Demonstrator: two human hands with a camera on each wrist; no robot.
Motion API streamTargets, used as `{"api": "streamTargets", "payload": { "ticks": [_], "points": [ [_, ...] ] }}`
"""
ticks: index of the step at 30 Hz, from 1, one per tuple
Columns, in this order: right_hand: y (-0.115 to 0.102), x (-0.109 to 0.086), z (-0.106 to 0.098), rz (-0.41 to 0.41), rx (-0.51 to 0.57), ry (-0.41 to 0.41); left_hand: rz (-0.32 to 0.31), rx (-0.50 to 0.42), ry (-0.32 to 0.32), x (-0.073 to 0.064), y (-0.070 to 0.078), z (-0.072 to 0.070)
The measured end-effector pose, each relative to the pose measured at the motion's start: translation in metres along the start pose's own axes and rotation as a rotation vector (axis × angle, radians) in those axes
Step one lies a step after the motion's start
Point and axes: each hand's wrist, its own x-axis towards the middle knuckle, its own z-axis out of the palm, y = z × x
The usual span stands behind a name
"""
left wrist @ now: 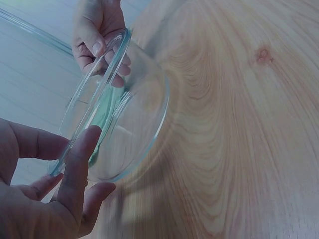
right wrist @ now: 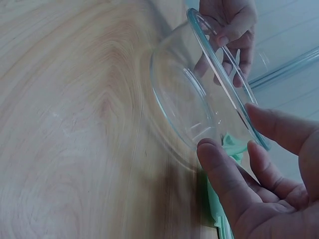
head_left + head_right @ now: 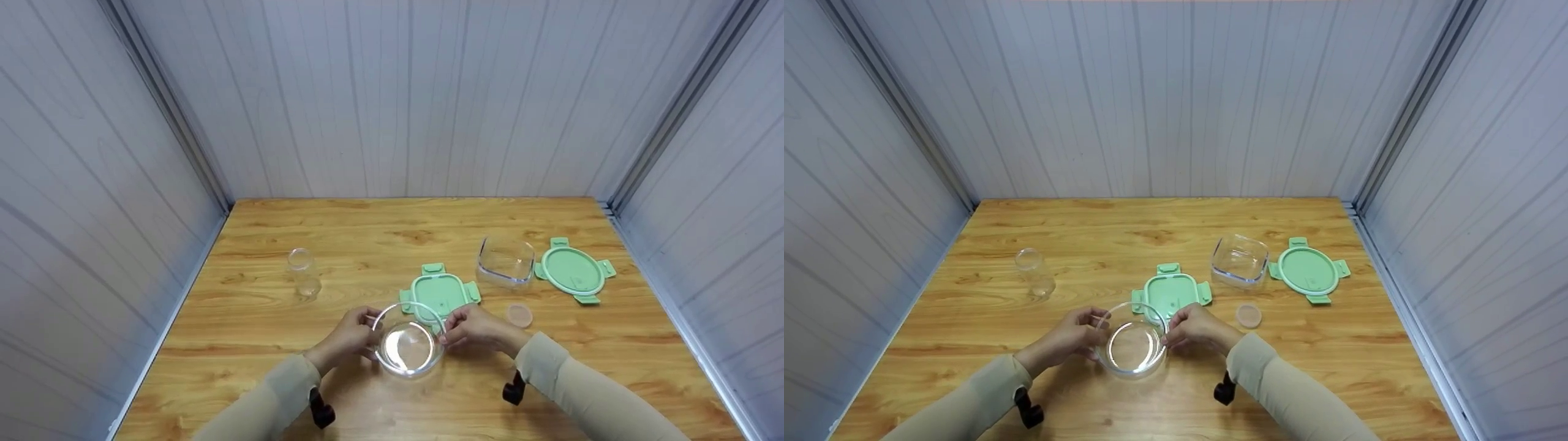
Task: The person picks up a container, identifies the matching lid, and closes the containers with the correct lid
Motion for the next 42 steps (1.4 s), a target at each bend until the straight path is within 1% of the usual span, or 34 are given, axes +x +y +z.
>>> {"api": "streamTargets", "payload": {
  "ticks": [2, 9, 13, 18, 22, 25, 29, 32, 34, 35, 39, 42],
  "points": [
    [0.001, 0.000, 0.000, -0.009, -0.004, 0.001, -0.009, 0.002, -0.004, 0.001, 0.000, 0.000],
    [0.003, 0.000, 0.002, -0.058, 0.017, 0.001, 0.021, -0.034, -0.028, -0.002, -0.001, -0.001],
    [-0.001, -0.002, 0.002, -0.035, -0.011, 0.007, 0.012, -0.018, -0.040, -0.002, 0.000, -0.003],
    [-0.006, -0.005, 0.001, -0.010, -0.062, 0.010, 0.018, 0.003, -0.054, -0.001, 0.001, -0.005],
    [-0.007, -0.005, 0.000, -0.036, -0.078, -0.005, 0.025, 0.022, -0.046, 0.002, 0.002, -0.007],
    [-0.009, -0.004, -0.003, -0.051, -0.085, 0.003, 0.045, 0.030, -0.050, 0.006, 0.003, -0.010],
    [-0.014, -0.002, -0.008, -0.070, -0.108, 0.027, 0.080, 0.039, -0.091, 0.012, 0.002, -0.013],
    [-0.018, -0.001, -0.011, -0.091, -0.125, 0.034, 0.110, 0.062, -0.120, 0.017, 0.001, -0.016],
    [-0.020, 0.000, -0.013, -0.108, -0.127, 0.036, 0.123, 0.059, -0.141, 0.021, -0.001, -0.017],
    [-0.021, 0.000, -0.014, -0.114, -0.125, 0.035, 0.128, 0.052, -0.153, 0.022, -0.002, -0.018],
    [-0.026, 0.003, -0.016, -0.128, -0.117, 0.039, 0.110, -0.022, -0.207, 0.028, -0.006, -0.020],
    [-0.029, 0.004, -0.018, -0.127, -0.115, 0.049, 0.120, -0.053, -0.239, 0.030, -0.008, -0.022]
  ]
}}
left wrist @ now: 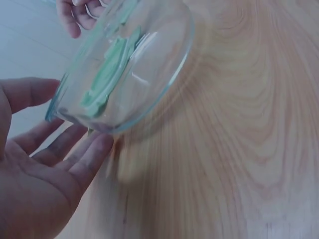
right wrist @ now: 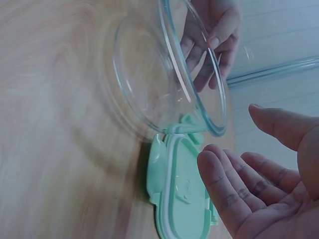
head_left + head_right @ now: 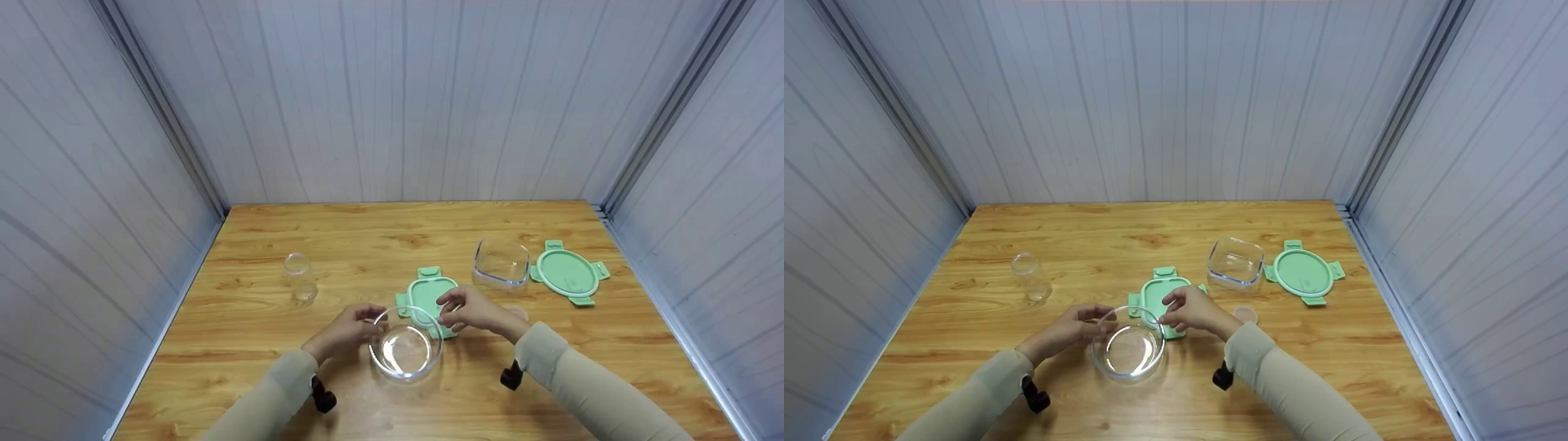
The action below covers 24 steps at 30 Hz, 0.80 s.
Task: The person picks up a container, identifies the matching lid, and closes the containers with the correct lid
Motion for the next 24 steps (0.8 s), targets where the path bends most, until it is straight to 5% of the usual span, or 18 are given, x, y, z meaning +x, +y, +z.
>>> {"api": "streamTargets", "payload": {
  "ticks": [24],
  "points": [
    [-0.027, -0.003, -0.034, -0.078, -0.013, 0.115, 0.052, 0.072, -0.016, -0.002, -0.006, -0.006]
  ]
}}
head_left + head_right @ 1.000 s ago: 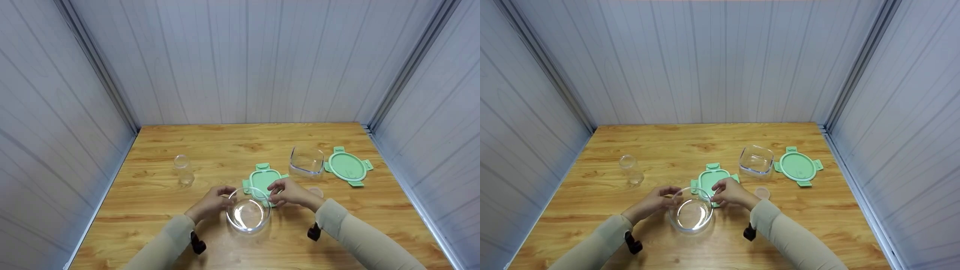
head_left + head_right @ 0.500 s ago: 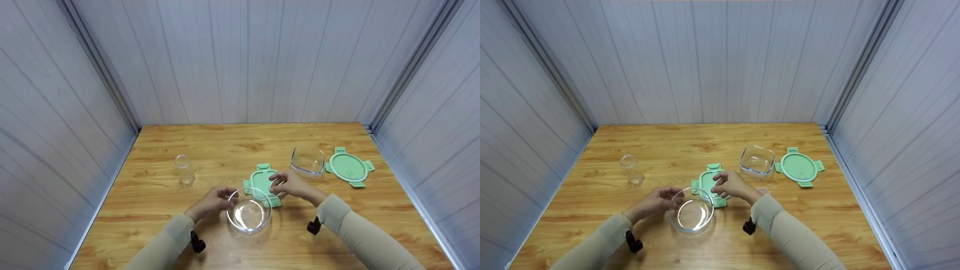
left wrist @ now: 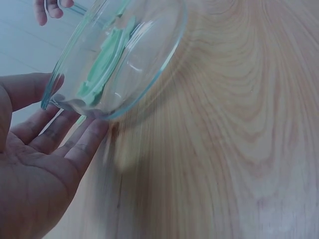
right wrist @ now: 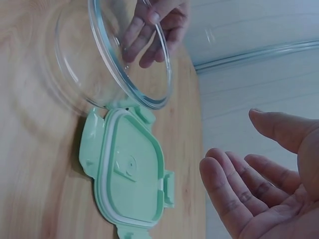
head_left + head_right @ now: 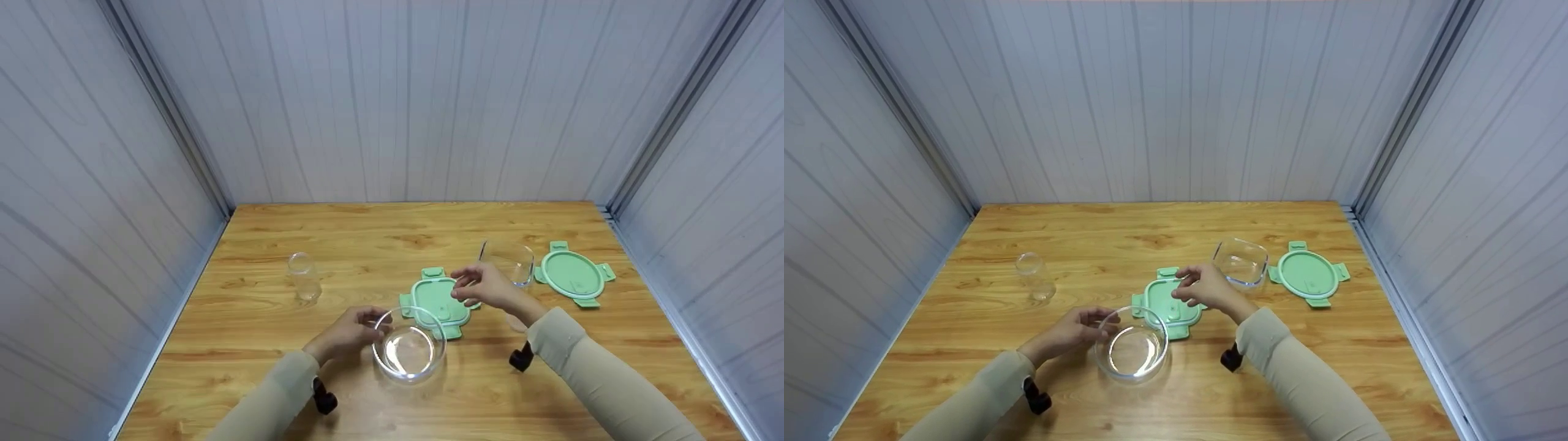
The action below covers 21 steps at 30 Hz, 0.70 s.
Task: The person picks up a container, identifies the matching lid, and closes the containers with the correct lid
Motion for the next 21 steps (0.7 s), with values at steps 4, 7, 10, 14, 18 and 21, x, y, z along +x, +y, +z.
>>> {"api": "streamTargets", "payload": {
  "ticks": [4, 7, 10, 14, 18, 21],
  "points": [
    [-0.004, -0.001, -0.006, -0.022, -0.003, 0.019, -0.014, -0.019, -0.007, 0.000, 0.000, 0.001],
    [-0.005, -0.001, -0.011, -0.032, -0.018, 0.042, -0.012, -0.001, -0.003, 0.000, 0.000, 0.001],
    [-0.005, -0.003, -0.014, -0.041, -0.030, 0.071, -0.012, 0.022, 0.005, 0.000, -0.001, 0.001],
    [-0.006, -0.004, -0.019, -0.053, -0.029, 0.106, -0.008, 0.042, 0.014, 0.000, -0.001, 0.001],
    [-0.006, -0.005, -0.023, -0.062, -0.028, 0.136, -0.008, 0.023, 0.020, -0.001, -0.001, 0.002],
    [-0.006, -0.005, -0.026, -0.063, -0.021, 0.161, -0.008, 0.015, 0.026, -0.001, 0.000, 0.002]
  ]
}}
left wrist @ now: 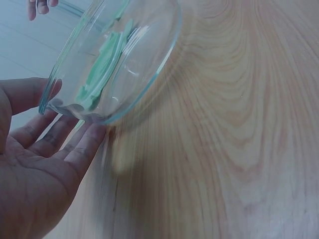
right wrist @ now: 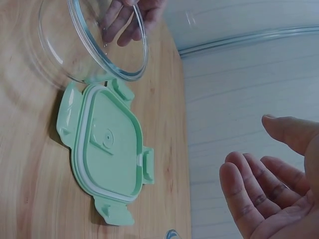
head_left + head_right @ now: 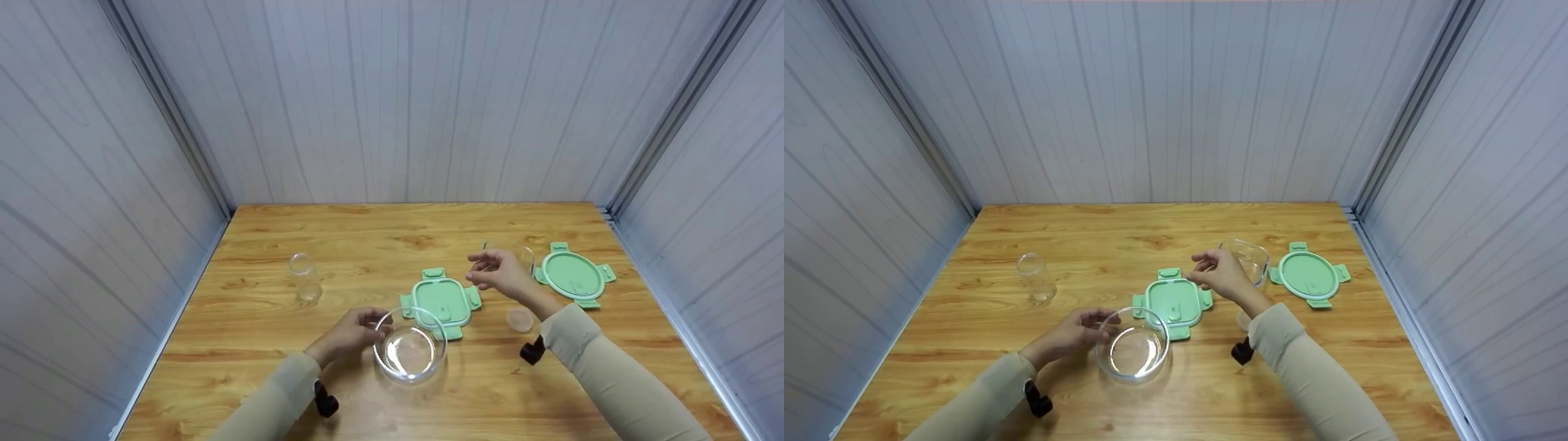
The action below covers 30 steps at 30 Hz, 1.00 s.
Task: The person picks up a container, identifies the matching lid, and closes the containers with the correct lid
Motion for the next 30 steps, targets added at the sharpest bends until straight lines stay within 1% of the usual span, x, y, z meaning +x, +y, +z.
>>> {"api": "streamTargets", "payload": {
  "ticks": [5, 14, 23, 30],
  "points": [
    [0.000, -0.002, -0.004, -0.015, -0.012, 0.062, -0.003, 0.018, 0.006, -0.001, 0.001, 0.000],
    [0.005, -0.004, -0.009, -0.088, -0.056, 0.200, 0.003, 0.015, -0.005, -0.001, 0.001, 0.001],
    [0.015, -0.003, -0.016, -0.079, -0.082, 0.291, 0.000, -0.009, -0.004, 0.000, 0.000, 0.000],
    [0.025, -0.005, -0.024, -0.054, -0.099, 0.337, 0.003, 0.001, 0.001, 0.000, 0.000, 0.001]
  ]
}}
